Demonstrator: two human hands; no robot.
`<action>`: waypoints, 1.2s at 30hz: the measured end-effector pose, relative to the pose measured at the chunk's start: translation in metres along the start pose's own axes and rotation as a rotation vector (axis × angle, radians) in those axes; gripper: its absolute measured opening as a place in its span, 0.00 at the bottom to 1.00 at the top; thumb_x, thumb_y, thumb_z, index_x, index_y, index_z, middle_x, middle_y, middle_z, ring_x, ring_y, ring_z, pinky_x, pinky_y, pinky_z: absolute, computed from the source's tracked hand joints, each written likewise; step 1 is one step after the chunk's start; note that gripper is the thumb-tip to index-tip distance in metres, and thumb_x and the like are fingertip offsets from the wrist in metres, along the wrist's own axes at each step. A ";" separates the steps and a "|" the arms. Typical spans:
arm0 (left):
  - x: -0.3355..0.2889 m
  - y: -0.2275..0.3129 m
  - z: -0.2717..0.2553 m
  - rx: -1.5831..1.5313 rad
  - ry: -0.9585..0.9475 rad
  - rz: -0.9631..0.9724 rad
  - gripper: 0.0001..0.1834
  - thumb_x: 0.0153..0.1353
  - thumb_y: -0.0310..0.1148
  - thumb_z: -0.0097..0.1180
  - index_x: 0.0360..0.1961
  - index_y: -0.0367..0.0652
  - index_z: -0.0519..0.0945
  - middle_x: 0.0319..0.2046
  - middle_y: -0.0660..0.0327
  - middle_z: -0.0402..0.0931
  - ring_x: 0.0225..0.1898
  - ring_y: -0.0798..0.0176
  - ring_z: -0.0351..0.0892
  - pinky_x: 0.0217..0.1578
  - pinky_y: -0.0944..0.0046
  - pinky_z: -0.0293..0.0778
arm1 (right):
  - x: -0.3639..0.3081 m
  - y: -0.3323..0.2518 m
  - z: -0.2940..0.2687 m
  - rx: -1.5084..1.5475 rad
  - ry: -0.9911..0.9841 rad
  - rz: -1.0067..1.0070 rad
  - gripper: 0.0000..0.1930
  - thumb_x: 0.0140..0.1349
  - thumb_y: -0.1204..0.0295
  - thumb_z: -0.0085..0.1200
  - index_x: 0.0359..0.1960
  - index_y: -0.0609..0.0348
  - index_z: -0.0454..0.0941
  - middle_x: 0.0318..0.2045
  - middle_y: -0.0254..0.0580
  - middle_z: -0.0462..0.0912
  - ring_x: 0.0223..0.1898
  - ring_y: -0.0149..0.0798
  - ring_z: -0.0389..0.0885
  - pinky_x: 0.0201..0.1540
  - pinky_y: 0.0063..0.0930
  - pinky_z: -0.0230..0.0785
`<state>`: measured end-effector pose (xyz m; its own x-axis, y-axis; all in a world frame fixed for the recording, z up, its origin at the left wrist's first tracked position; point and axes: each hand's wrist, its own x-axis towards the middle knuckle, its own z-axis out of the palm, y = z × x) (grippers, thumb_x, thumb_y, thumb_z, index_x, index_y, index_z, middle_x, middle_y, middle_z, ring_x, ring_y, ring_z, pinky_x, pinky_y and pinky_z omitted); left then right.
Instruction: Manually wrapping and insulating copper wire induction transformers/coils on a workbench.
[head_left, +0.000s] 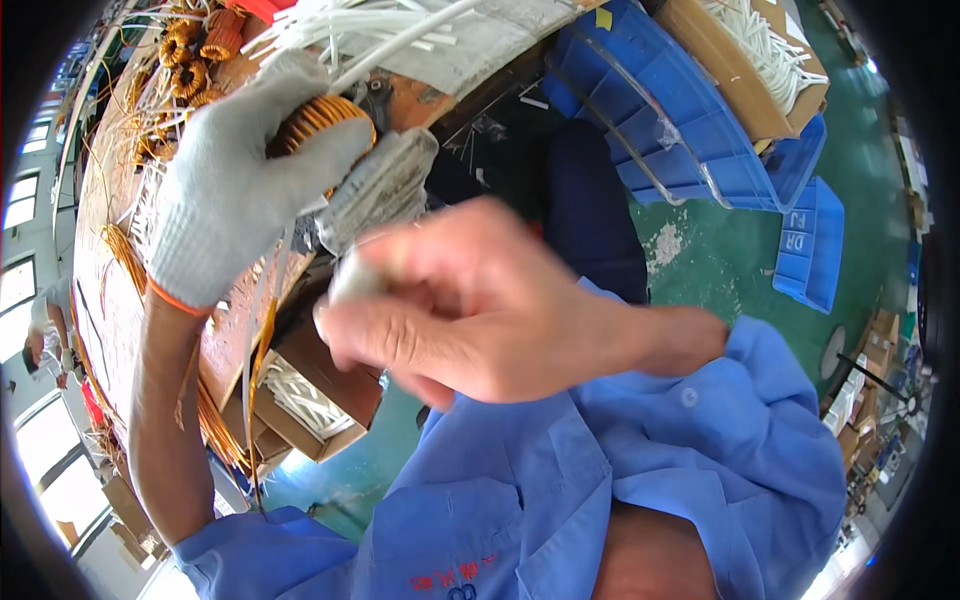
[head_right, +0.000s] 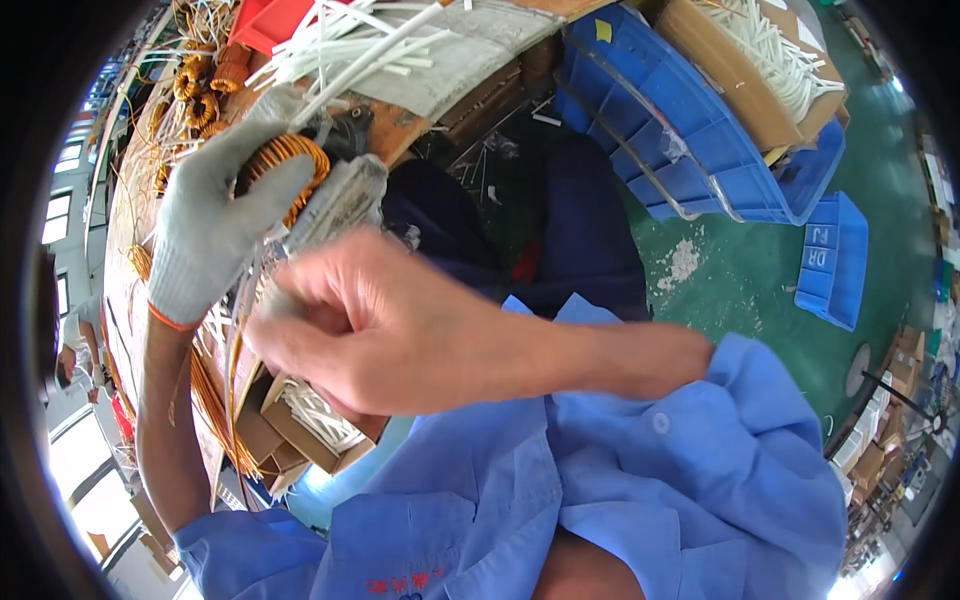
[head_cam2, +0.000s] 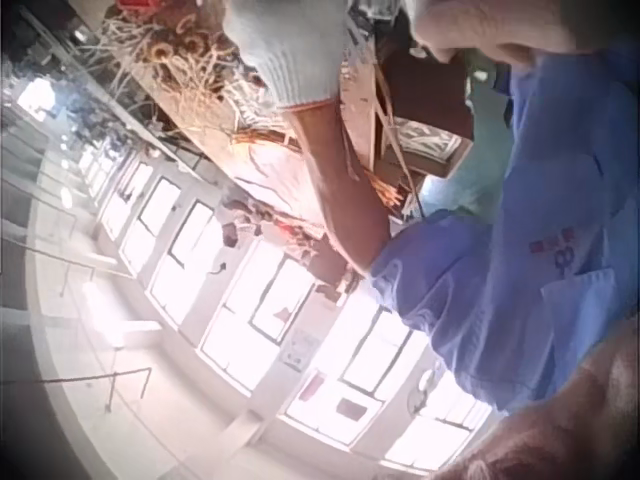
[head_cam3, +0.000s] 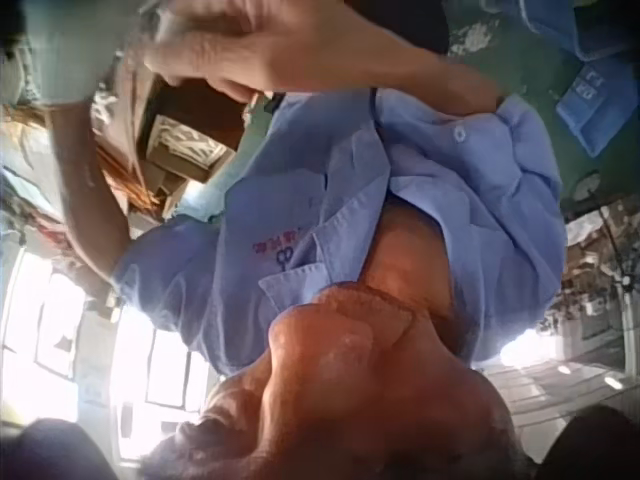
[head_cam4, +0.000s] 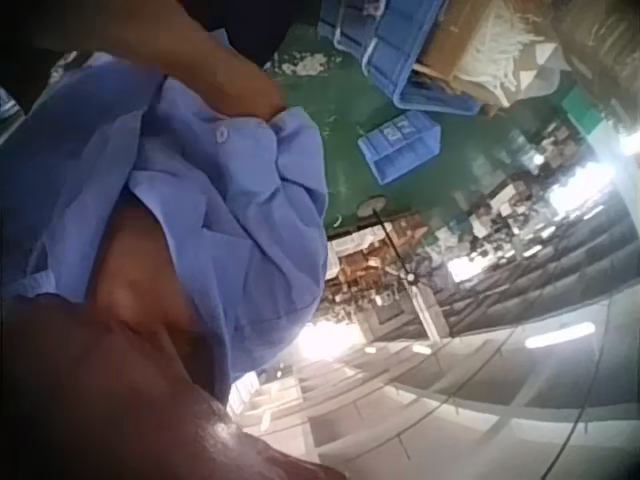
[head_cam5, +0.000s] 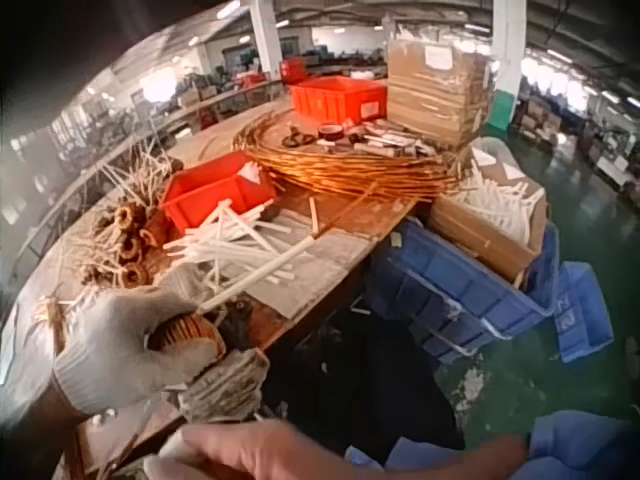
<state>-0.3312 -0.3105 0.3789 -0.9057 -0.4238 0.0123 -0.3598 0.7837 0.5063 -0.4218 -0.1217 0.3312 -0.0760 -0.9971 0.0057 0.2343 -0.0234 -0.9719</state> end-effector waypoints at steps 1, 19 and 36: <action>-0.007 -0.003 -0.006 -0.004 -0.021 0.056 0.22 0.63 0.39 0.67 0.51 0.31 0.85 0.33 0.59 0.84 0.37 0.72 0.79 0.41 0.65 0.77 | 0.011 -0.019 -0.011 -0.255 0.129 -0.218 0.09 0.74 0.67 0.59 0.44 0.61 0.79 0.25 0.38 0.76 0.15 0.34 0.71 0.20 0.34 0.61; -0.165 -0.022 0.082 0.427 0.075 0.568 0.13 0.61 0.38 0.65 0.32 0.41 0.76 0.33 0.54 0.76 0.37 0.51 0.80 0.42 0.50 0.80 | 0.078 0.075 -0.122 -0.931 0.030 -0.434 0.07 0.67 0.78 0.58 0.44 0.63 0.84 0.37 0.57 0.85 0.42 0.56 0.87 0.44 0.48 0.77; -0.099 -0.028 0.162 0.270 0.603 0.772 0.26 0.48 0.43 0.72 0.48 0.42 0.85 0.53 0.56 0.84 0.58 0.50 0.83 0.63 0.47 0.77 | -0.012 0.151 -0.065 -0.058 0.097 -0.050 0.16 0.76 0.72 0.50 0.61 0.63 0.74 0.51 0.38 0.82 0.50 0.29 0.83 0.50 0.25 0.78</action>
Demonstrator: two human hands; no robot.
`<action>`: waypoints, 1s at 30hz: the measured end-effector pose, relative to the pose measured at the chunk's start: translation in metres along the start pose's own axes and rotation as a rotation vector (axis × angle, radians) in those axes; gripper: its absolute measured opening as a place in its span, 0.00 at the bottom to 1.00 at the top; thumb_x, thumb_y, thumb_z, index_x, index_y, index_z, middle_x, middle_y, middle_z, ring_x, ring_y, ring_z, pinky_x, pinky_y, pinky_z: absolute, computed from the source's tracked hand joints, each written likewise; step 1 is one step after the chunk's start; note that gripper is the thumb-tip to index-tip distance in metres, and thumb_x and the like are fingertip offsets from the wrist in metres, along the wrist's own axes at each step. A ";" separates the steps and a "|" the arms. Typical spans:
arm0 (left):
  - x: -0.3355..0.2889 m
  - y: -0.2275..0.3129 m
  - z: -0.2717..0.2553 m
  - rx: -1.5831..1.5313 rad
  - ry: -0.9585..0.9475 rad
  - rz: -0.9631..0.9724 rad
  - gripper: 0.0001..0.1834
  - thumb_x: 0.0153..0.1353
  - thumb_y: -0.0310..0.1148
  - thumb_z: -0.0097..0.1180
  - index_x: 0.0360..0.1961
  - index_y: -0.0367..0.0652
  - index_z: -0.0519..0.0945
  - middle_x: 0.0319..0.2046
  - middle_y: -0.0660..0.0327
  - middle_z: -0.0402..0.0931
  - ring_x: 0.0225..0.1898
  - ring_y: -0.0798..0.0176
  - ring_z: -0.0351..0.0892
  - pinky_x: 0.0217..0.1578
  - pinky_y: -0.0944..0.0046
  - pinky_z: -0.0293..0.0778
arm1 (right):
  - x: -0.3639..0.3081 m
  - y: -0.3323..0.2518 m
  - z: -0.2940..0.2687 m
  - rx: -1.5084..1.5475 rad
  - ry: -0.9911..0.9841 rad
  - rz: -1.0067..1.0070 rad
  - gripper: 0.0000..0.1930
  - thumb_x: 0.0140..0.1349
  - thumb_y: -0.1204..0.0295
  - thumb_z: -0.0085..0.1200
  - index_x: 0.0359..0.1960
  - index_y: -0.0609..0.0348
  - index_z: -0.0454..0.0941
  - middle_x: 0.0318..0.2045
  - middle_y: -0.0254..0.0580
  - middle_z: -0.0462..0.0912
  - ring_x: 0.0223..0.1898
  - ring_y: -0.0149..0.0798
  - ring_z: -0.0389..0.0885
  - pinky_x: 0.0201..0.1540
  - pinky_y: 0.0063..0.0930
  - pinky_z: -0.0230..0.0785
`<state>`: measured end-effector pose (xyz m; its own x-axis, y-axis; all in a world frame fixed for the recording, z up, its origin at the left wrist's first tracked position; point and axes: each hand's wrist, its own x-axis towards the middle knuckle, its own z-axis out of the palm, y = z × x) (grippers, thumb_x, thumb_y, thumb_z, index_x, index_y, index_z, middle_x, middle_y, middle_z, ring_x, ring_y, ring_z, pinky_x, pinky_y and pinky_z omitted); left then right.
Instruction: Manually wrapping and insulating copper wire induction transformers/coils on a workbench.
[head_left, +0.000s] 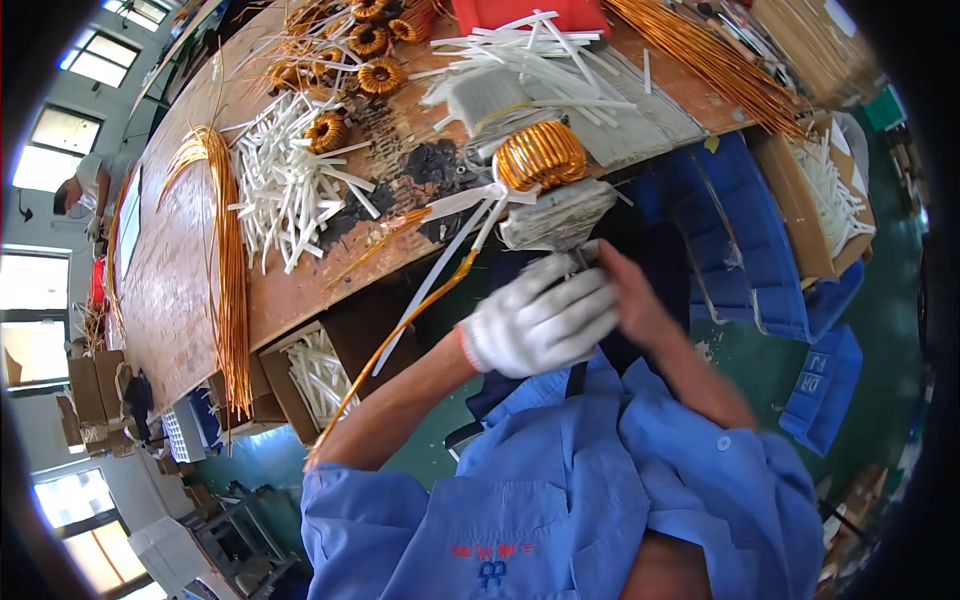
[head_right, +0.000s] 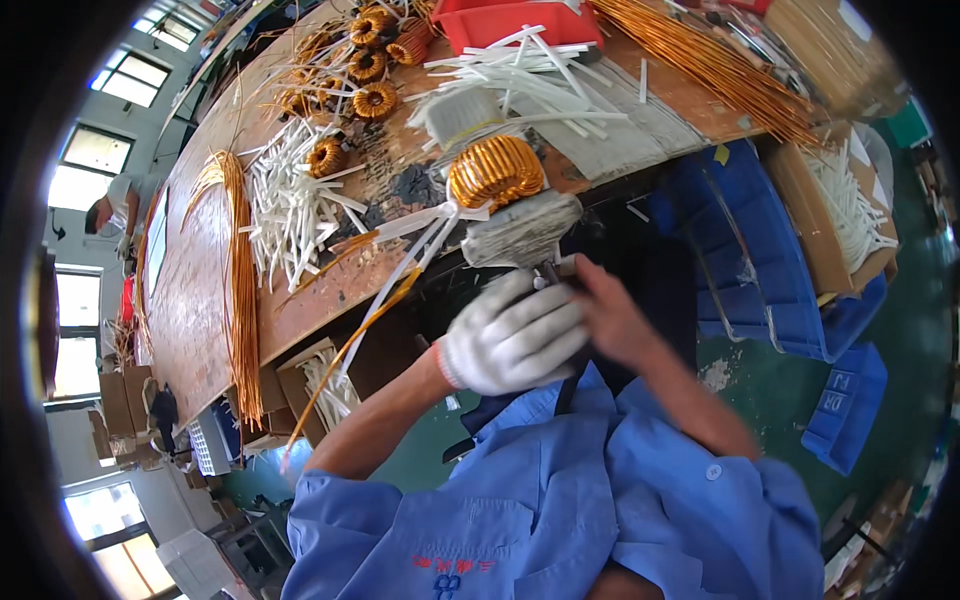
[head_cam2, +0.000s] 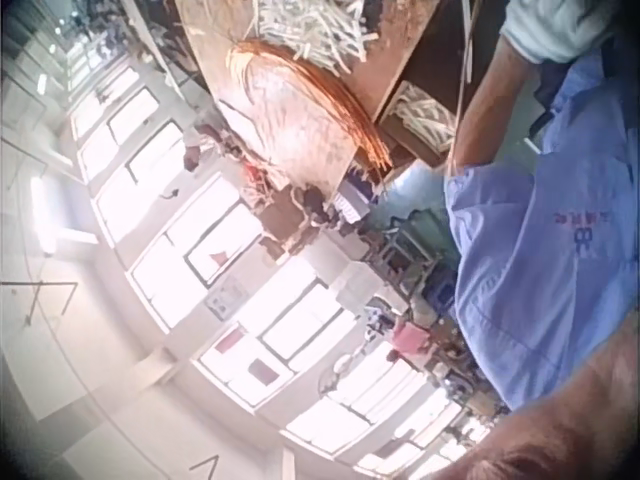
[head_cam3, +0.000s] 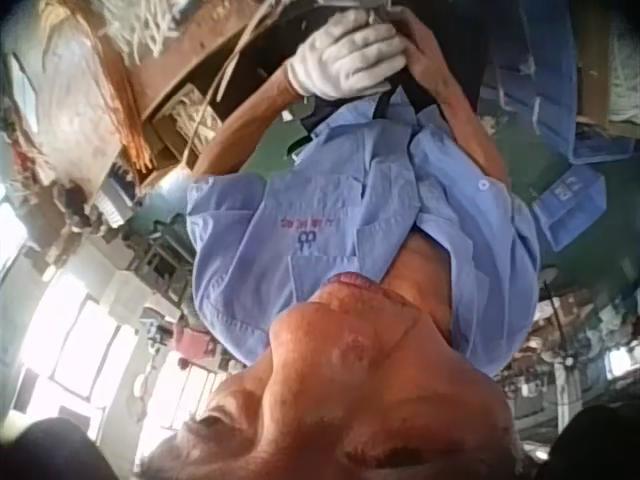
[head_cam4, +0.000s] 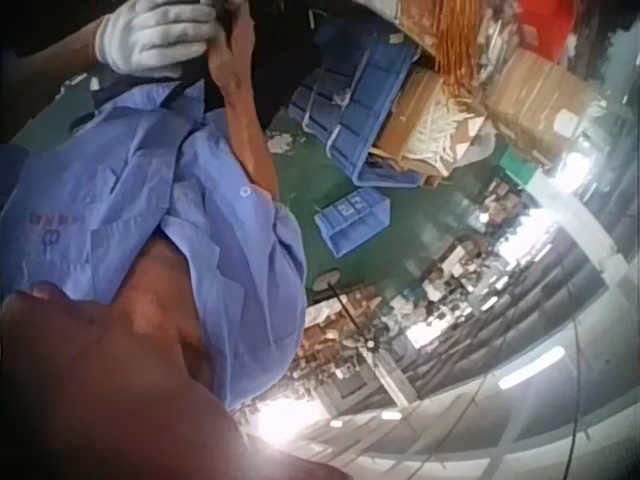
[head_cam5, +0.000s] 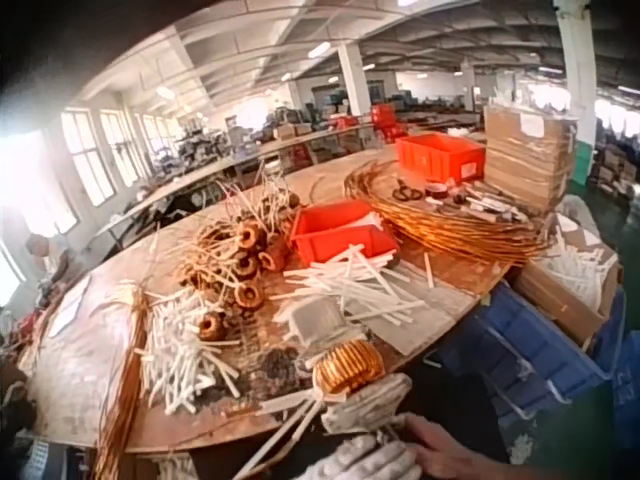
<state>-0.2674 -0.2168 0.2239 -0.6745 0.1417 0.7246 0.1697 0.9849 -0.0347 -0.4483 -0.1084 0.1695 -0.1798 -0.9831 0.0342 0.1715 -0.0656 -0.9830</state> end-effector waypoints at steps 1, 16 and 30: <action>-0.011 -0.009 -0.020 0.007 -0.039 -0.067 0.23 0.47 0.40 0.72 0.45 0.44 0.86 0.47 0.58 0.85 0.51 0.51 0.85 0.55 0.48 0.80 | -0.004 0.003 0.025 -0.075 0.075 0.022 0.13 0.75 0.74 0.51 0.57 0.63 0.74 0.50 0.39 0.82 0.48 0.28 0.83 0.45 0.24 0.79; -0.085 -0.209 -0.129 0.329 -0.676 -0.664 0.11 0.63 0.21 0.57 0.45 0.43 0.85 0.46 0.48 0.81 0.50 0.38 0.80 0.53 0.44 0.77 | 0.035 -0.082 -0.024 -0.941 -0.373 -0.217 0.15 0.61 0.67 0.65 0.41 0.67 0.81 0.35 0.58 0.84 0.39 0.64 0.85 0.44 0.52 0.80; -0.059 -0.109 -0.137 -0.376 0.168 -1.302 0.12 0.81 0.31 0.49 0.50 0.33 0.81 0.30 0.59 0.84 0.28 0.71 0.79 0.32 0.71 0.73 | 0.298 -0.137 -0.354 -1.676 0.536 -0.156 0.12 0.64 0.78 0.54 0.48 0.66 0.82 0.44 0.61 0.85 0.51 0.61 0.84 0.54 0.53 0.76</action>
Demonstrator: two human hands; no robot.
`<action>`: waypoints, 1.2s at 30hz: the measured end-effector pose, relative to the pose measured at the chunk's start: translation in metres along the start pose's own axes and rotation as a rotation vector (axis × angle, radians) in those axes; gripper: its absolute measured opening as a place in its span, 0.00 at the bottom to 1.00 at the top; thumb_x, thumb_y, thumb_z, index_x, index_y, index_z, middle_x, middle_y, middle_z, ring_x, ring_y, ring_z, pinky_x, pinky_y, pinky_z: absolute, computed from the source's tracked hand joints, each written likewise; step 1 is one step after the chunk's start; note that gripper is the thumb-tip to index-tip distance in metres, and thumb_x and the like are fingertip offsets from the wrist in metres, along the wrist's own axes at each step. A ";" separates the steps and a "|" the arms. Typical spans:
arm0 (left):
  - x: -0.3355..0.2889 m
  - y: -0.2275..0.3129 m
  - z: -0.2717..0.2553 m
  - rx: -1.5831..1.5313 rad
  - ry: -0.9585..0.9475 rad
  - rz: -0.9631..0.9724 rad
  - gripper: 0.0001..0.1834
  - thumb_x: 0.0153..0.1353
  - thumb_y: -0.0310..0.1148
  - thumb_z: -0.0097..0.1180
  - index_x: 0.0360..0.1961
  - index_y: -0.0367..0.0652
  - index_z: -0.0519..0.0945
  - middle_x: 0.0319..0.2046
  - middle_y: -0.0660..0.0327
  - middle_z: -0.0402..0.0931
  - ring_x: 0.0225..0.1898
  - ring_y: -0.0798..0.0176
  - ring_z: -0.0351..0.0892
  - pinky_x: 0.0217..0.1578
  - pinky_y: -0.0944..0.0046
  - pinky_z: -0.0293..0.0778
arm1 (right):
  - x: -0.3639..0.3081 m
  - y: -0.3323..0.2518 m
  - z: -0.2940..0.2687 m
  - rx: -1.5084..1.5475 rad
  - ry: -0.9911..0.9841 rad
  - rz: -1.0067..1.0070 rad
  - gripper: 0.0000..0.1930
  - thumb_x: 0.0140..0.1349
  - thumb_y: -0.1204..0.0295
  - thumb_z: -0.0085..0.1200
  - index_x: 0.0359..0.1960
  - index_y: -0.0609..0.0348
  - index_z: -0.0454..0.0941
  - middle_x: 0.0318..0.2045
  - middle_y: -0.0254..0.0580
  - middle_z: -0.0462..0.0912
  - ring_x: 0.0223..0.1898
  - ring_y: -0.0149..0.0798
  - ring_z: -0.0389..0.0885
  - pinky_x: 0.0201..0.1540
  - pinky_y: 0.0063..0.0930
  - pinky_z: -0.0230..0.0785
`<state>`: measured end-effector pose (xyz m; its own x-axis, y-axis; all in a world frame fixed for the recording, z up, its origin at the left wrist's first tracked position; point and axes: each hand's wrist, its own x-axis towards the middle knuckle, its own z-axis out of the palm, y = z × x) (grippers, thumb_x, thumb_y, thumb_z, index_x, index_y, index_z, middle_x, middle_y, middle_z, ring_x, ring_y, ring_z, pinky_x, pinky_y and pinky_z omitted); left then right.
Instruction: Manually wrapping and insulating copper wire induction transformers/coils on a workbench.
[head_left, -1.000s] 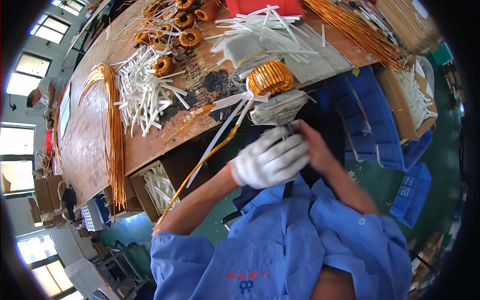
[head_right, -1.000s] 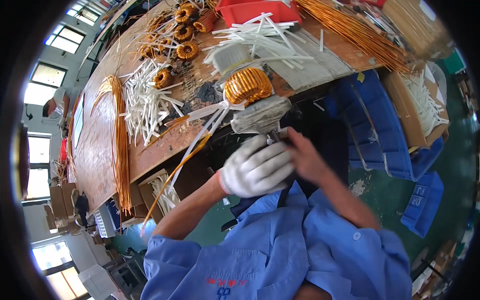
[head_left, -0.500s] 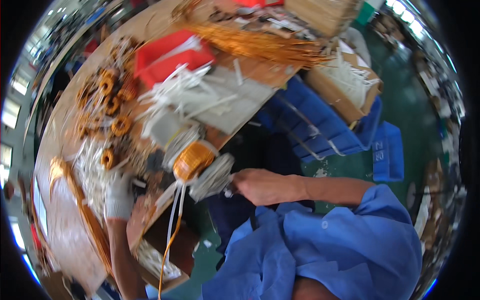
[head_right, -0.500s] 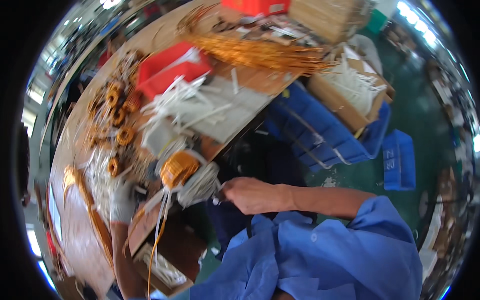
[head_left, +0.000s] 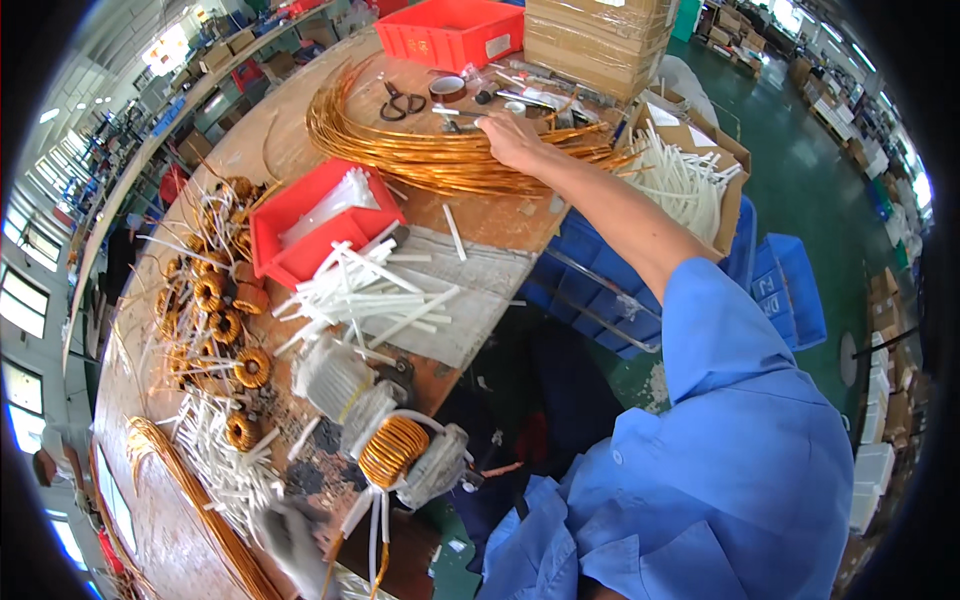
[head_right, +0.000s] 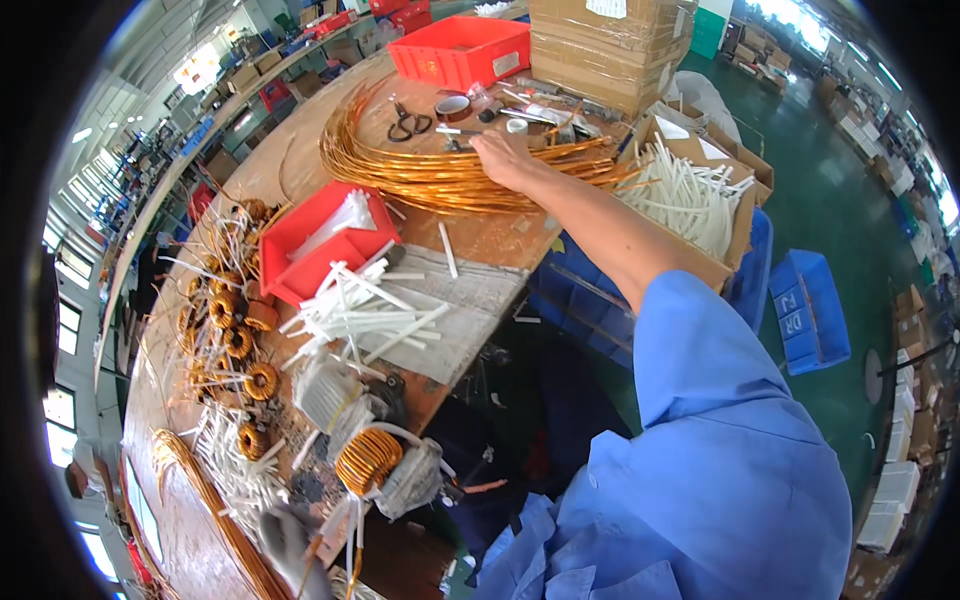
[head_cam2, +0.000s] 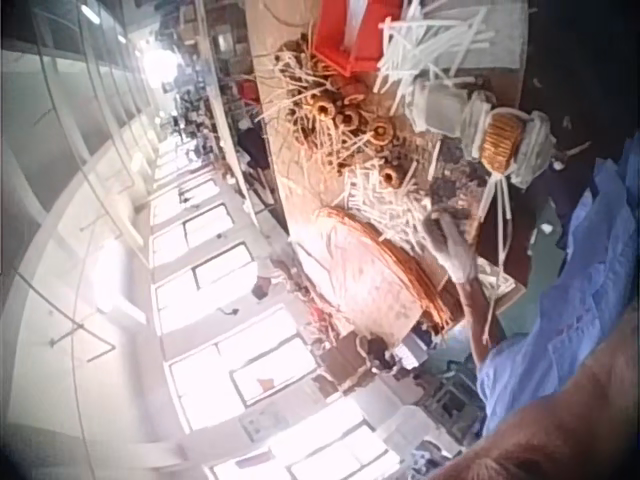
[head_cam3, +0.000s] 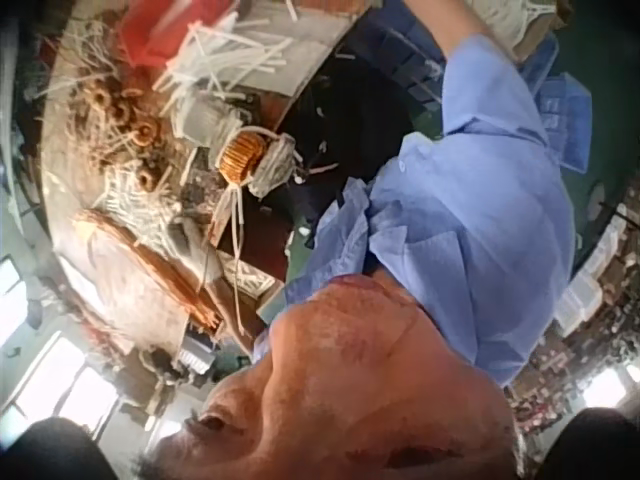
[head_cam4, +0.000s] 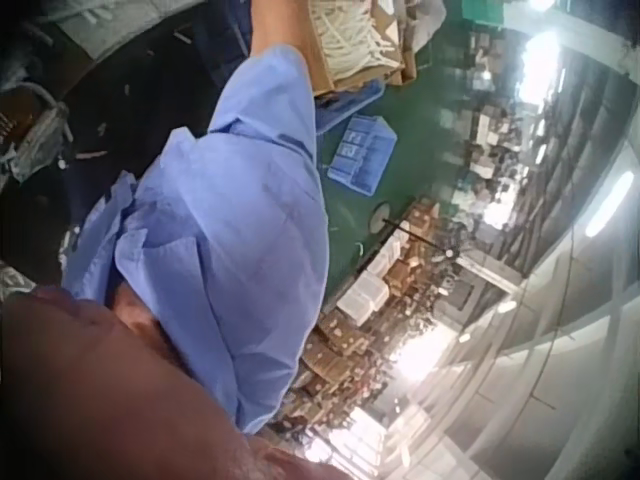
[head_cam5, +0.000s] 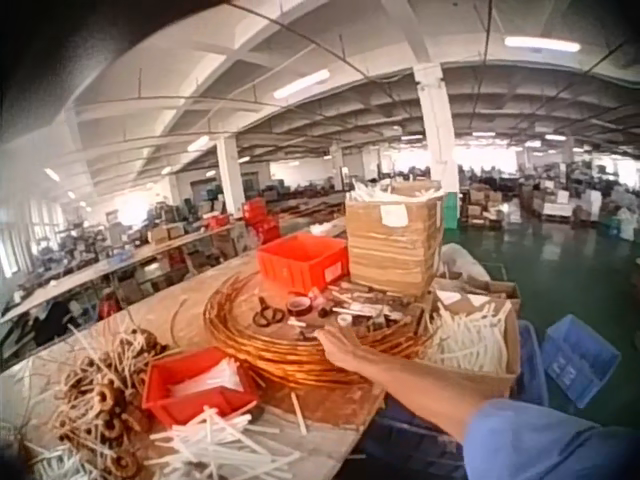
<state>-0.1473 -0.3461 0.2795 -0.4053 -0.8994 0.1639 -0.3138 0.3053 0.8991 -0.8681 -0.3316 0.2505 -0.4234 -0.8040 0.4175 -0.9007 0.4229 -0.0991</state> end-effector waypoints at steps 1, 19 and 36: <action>-0.035 0.010 0.028 -0.285 0.205 -0.315 0.08 0.73 0.34 0.61 0.46 0.41 0.80 0.23 0.64 0.73 0.22 0.68 0.73 0.24 0.67 0.70 | 0.013 0.006 0.007 -0.019 -0.064 0.048 0.13 0.64 0.77 0.56 0.49 0.65 0.82 0.45 0.62 0.86 0.52 0.60 0.85 0.53 0.53 0.76; -0.063 0.134 0.215 -0.337 -0.600 -0.250 0.24 0.80 0.40 0.55 0.64 0.29 0.76 0.36 0.62 0.82 0.30 0.75 0.74 0.31 0.71 0.70 | -0.044 -0.104 -0.149 0.413 0.317 -0.103 0.12 0.75 0.70 0.52 0.36 0.67 0.73 0.27 0.63 0.80 0.32 0.65 0.81 0.32 0.52 0.69; 0.032 0.183 0.305 -0.899 -0.474 -0.268 0.20 0.81 0.45 0.51 0.49 0.36 0.78 0.20 0.70 0.66 0.14 0.76 0.58 0.16 0.72 0.56 | -0.826 -0.059 -0.113 0.467 -0.866 0.651 0.08 0.68 0.68 0.62 0.41 0.58 0.79 0.28 0.42 0.81 0.30 0.41 0.83 0.33 0.37 0.73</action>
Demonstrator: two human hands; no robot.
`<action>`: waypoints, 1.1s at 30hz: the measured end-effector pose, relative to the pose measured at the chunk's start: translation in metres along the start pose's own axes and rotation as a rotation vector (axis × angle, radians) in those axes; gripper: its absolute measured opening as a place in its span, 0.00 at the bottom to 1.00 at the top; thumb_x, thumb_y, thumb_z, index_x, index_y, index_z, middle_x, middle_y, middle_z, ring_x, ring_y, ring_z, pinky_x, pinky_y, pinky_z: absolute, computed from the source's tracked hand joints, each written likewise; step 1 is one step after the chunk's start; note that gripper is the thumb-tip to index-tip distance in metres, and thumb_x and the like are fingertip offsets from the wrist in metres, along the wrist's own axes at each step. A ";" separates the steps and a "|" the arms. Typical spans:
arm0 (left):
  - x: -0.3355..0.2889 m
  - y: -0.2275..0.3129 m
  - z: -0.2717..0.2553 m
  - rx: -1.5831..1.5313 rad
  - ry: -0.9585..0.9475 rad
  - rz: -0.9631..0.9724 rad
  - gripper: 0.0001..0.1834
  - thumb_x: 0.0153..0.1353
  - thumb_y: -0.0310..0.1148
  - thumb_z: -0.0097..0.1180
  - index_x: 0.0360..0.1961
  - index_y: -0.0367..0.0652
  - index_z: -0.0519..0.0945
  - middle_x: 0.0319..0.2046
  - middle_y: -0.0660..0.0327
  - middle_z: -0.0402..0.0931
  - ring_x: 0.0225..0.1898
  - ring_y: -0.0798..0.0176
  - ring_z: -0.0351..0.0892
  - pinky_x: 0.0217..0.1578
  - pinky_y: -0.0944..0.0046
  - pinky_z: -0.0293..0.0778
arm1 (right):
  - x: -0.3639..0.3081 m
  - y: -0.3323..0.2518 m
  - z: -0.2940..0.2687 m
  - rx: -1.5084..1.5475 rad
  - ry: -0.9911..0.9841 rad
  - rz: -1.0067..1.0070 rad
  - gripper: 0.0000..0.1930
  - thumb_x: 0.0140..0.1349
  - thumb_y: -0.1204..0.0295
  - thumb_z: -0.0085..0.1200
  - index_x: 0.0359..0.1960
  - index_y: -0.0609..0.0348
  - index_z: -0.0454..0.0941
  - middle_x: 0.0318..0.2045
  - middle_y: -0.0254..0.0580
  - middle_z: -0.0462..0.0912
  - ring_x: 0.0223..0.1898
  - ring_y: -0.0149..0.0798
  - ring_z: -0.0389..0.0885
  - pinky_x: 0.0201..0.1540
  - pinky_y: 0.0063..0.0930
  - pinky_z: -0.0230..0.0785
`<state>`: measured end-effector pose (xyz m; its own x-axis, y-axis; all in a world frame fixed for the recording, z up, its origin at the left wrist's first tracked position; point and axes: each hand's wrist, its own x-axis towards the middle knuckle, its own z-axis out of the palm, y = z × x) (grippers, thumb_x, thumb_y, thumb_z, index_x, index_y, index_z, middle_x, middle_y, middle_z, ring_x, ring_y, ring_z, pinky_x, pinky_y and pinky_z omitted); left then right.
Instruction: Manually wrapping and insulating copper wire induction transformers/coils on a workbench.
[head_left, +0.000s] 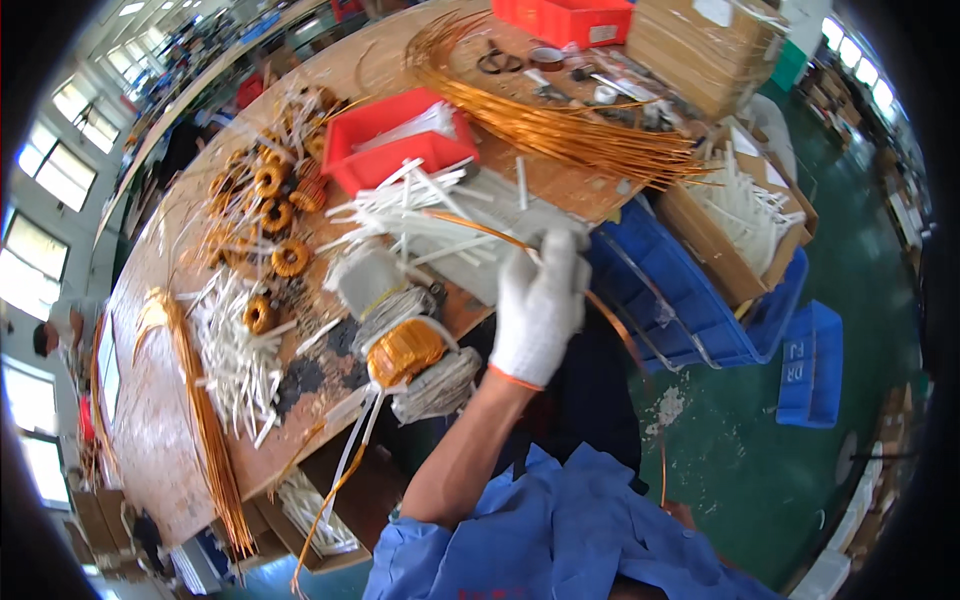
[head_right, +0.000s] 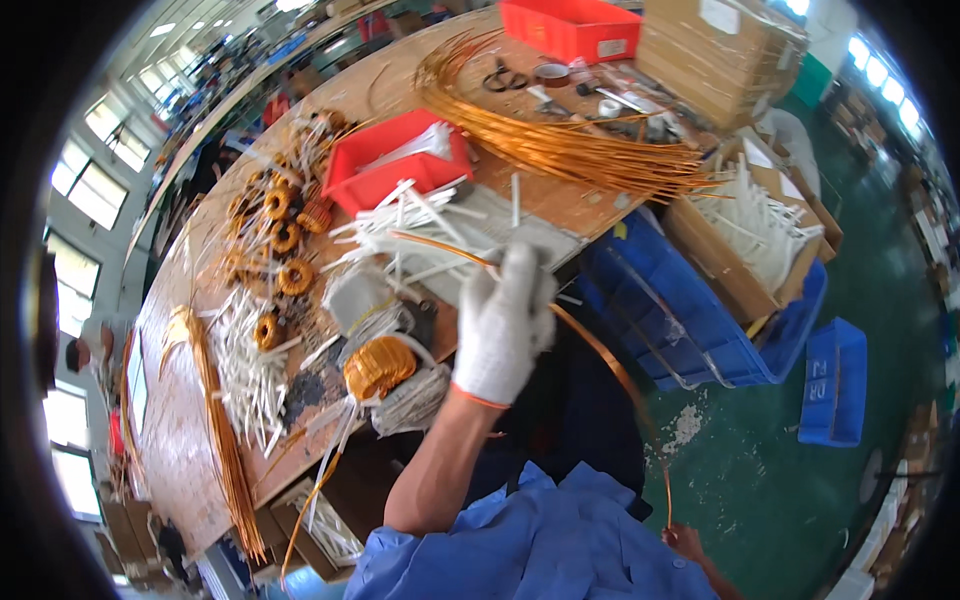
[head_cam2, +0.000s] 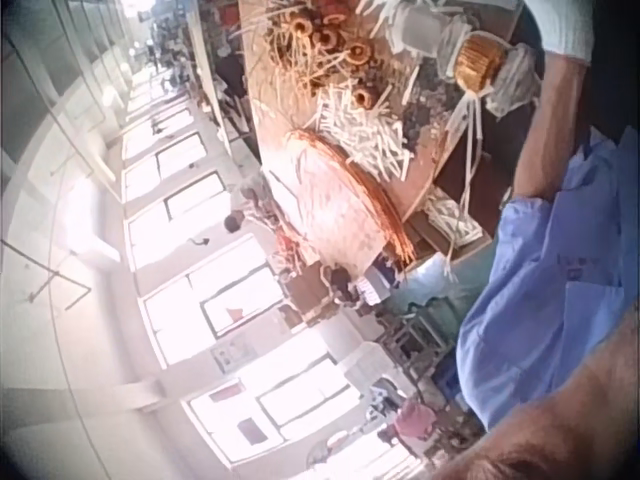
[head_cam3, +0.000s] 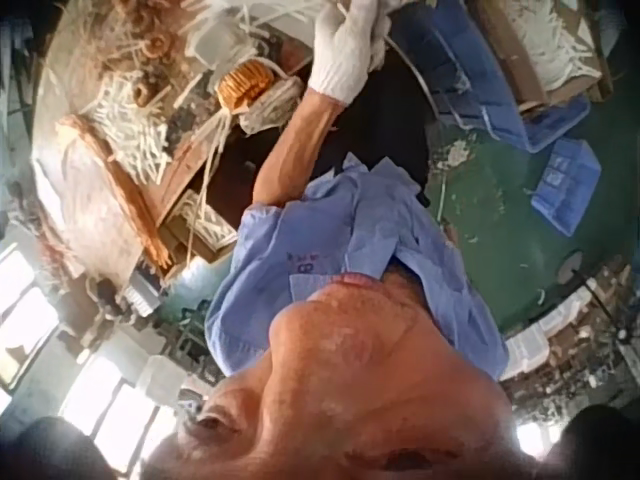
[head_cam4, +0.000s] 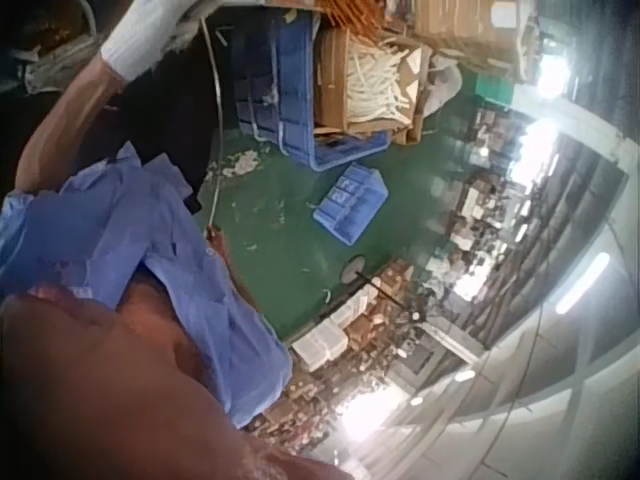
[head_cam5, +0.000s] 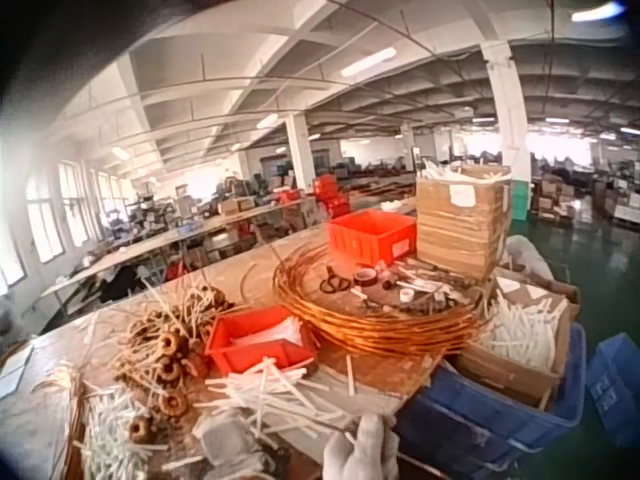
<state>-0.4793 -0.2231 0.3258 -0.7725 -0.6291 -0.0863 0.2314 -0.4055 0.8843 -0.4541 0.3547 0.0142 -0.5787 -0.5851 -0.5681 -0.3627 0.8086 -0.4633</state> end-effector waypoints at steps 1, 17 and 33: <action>-0.008 -0.012 0.008 0.120 0.023 -0.025 0.14 0.80 0.40 0.51 0.46 0.39 0.78 0.23 0.70 0.69 0.17 0.74 0.64 0.18 0.71 0.61 | 0.016 -0.021 -0.008 0.050 0.070 0.038 0.10 0.68 0.67 0.63 0.43 0.59 0.79 0.29 0.42 0.81 0.31 0.39 0.83 0.34 0.37 0.73; -0.120 -0.015 -0.026 0.086 -0.104 -0.156 0.19 0.83 0.46 0.48 0.46 0.40 0.79 0.34 0.64 0.79 0.34 0.74 0.74 0.36 0.70 0.71 | 0.078 -0.403 -0.219 -0.149 0.921 -1.145 0.42 0.66 0.36 0.61 0.55 0.74 0.78 0.53 0.58 0.80 0.51 0.56 0.81 0.56 0.53 0.74; -0.133 -0.021 -0.010 0.171 0.150 0.010 0.24 0.80 0.57 0.49 0.34 0.48 0.71 0.14 0.74 0.53 0.13 0.78 0.48 0.14 0.70 0.47 | 0.073 -0.385 -0.236 0.127 0.369 -1.162 0.17 0.62 0.82 0.62 0.53 0.61 0.83 0.30 0.44 0.78 0.25 0.47 0.80 0.26 0.41 0.73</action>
<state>-0.3751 -0.1378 0.3142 -0.6710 -0.7294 -0.1334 0.1252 -0.2888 0.9492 -0.5296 0.0152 0.3115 -0.1379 -0.8852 0.4443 -0.7394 -0.2064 -0.6408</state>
